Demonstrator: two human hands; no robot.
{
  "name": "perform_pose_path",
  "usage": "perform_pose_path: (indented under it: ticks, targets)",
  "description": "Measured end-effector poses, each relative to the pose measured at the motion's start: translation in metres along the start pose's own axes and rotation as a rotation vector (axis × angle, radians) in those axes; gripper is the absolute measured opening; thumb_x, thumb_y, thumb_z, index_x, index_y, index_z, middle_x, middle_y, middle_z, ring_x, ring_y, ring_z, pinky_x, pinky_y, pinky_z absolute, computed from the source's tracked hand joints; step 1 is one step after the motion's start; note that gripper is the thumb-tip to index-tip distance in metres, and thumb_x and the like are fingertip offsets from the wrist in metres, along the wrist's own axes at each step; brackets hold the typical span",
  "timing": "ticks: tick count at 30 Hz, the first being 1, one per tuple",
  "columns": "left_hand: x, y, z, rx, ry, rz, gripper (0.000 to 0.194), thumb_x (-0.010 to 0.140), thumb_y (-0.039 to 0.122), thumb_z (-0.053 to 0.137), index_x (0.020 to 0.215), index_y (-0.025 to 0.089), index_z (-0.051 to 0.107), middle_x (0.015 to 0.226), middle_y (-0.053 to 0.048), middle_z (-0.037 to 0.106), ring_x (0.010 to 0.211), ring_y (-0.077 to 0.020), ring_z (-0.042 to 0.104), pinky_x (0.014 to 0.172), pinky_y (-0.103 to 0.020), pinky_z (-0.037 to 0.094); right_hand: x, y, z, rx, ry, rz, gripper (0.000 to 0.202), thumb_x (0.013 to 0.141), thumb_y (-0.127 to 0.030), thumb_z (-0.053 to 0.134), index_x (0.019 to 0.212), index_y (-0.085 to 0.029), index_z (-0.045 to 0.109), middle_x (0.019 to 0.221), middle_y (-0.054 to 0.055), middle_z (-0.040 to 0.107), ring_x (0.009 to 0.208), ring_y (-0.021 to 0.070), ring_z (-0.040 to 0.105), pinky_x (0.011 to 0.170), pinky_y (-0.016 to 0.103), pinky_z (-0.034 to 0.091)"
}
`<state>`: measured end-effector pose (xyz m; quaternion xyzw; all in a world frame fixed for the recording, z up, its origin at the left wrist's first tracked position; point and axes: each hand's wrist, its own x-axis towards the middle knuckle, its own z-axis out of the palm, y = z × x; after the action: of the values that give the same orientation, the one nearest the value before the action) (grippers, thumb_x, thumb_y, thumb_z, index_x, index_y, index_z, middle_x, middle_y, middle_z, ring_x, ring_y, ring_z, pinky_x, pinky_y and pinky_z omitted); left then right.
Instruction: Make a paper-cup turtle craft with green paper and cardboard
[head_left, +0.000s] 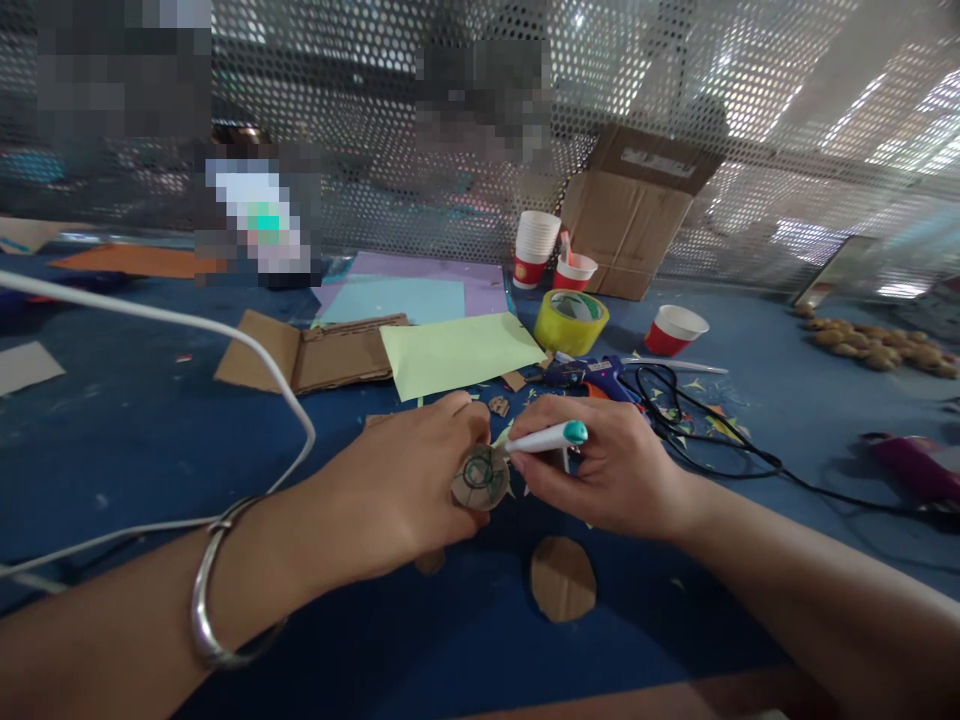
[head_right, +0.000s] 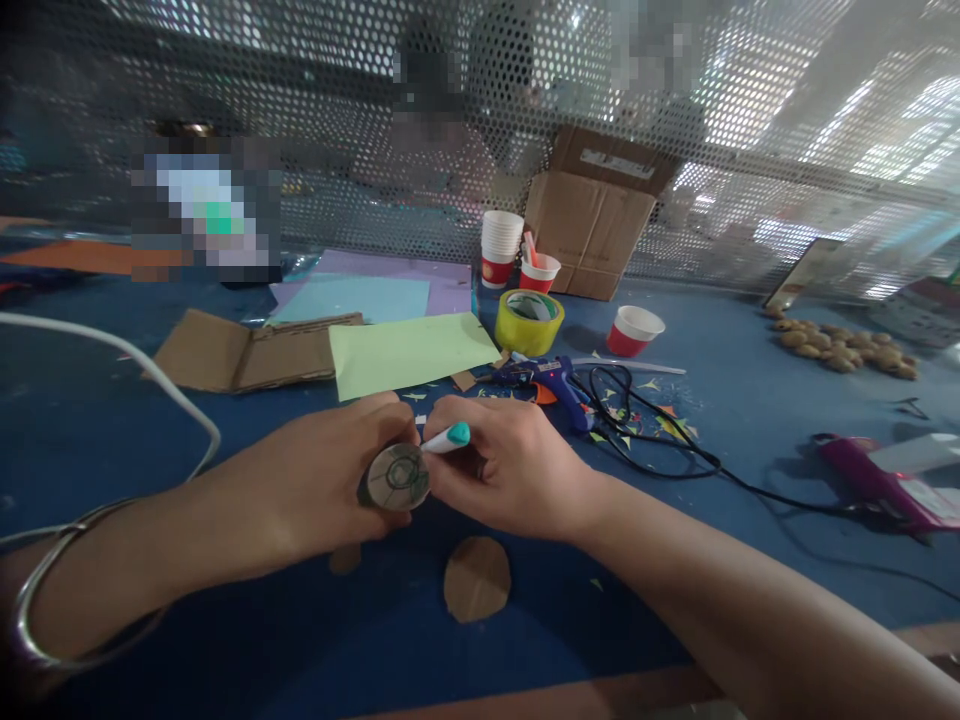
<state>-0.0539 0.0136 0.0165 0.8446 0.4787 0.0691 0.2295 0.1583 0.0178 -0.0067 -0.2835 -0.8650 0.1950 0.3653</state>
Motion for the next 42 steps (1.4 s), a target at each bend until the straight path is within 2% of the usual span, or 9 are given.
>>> perform_pose_path:
  ticks: [3, 8, 10, 17, 26, 31, 36, 42]
  targets:
    - [0.0, 0.004, -0.002, -0.005, 0.007, -0.029, 0.021, 0.072, 0.032, 0.064, 0.088, 0.024, 0.052, 0.092, -0.001, 0.059, 0.064, -0.0191, 0.06, 0.05, -0.031, 0.038, -0.001, -0.003, -0.002, -0.043, 0.065, -0.065, 0.008, 0.084, -0.009, 0.064, 0.087, -0.016, 0.064, 0.079, 0.002, 0.07, 0.067, 0.0108, 0.064, 0.065, 0.022, 0.05]
    - [0.003, 0.001, 0.002, 0.082, 0.232, 0.055, 0.028, 0.077, 0.028, 0.064, 0.095, 0.023, 0.043, 0.104, -0.004, 0.05, 0.077, -0.0195, 0.058, 0.062, -0.033, 0.043, -0.002, -0.007, -0.006, -0.101, 0.209, -0.152, 0.012, 0.085, -0.009, 0.068, 0.09, -0.018, 0.062, 0.08, 0.002, 0.072, 0.073, 0.0125, 0.068, 0.071, 0.023, 0.054]
    - [0.003, 0.0, 0.004, 0.104, 0.282, 0.063, 0.03, 0.077, 0.026, 0.064, 0.095, 0.023, 0.04, 0.103, -0.004, 0.047, 0.075, -0.0182, 0.055, 0.063, -0.033, 0.042, -0.003, -0.008, -0.007, -0.118, 0.234, -0.177, 0.014, 0.085, -0.009, 0.068, 0.092, -0.019, 0.062, 0.081, 0.003, 0.073, 0.073, 0.0137, 0.069, 0.072, 0.024, 0.056]
    - [0.002, -0.002, 0.003, 0.102, 0.276, 0.078, 0.03, 0.08, 0.027, 0.062, 0.092, 0.024, 0.035, 0.1, -0.003, 0.044, 0.072, -0.0183, 0.052, 0.061, -0.033, 0.04, -0.003, -0.006, -0.005, -0.073, 0.184, -0.205, 0.015, 0.085, -0.01, 0.067, 0.098, -0.017, 0.064, 0.086, 0.008, 0.074, 0.074, 0.017, 0.07, 0.067, 0.029, 0.058]
    - [0.002, -0.003, 0.003, 0.105, 0.301, 0.163, 0.027, 0.082, 0.023, 0.062, 0.098, 0.023, 0.04, 0.105, -0.004, 0.047, 0.078, -0.0181, 0.054, 0.065, -0.031, 0.043, -0.004, -0.009, -0.005, -0.15, 0.178, -0.184, 0.012, 0.086, -0.012, 0.065, 0.096, -0.018, 0.063, 0.083, 0.006, 0.073, 0.072, 0.0163, 0.068, 0.067, 0.029, 0.056]
    - [0.001, -0.001, 0.0, 0.101, 0.304, 0.135, 0.027, 0.083, 0.027, 0.062, 0.102, 0.021, 0.044, 0.105, -0.005, 0.049, 0.076, -0.0174, 0.053, 0.064, -0.031, 0.042, -0.004, -0.01, -0.007, -0.23, 0.225, -0.198, 0.011, 0.086, -0.013, 0.066, 0.093, -0.019, 0.061, 0.08, 0.005, 0.072, 0.072, 0.0173, 0.069, 0.066, 0.029, 0.056]
    - [0.001, 0.001, -0.003, 0.079, 0.269, 0.114, 0.028, 0.081, 0.027, 0.064, 0.101, 0.022, 0.045, 0.106, -0.005, 0.05, 0.076, -0.0173, 0.054, 0.063, -0.031, 0.042, -0.005, -0.011, -0.01, -0.251, 0.221, -0.223, 0.014, 0.086, -0.015, 0.065, 0.098, -0.022, 0.06, 0.081, 0.004, 0.073, 0.072, 0.018, 0.07, 0.064, 0.03, 0.058]
    - [0.004, -0.001, -0.003, 0.113, 0.26, 0.107, 0.026, 0.08, 0.026, 0.064, 0.091, 0.023, 0.04, 0.102, -0.005, 0.049, 0.078, -0.0189, 0.054, 0.066, -0.033, 0.043, -0.008, -0.014, -0.009, -0.173, 0.146, -0.258, 0.016, 0.086, -0.016, 0.066, 0.101, -0.02, 0.062, 0.085, 0.007, 0.074, 0.076, 0.0196, 0.071, 0.067, 0.031, 0.059]
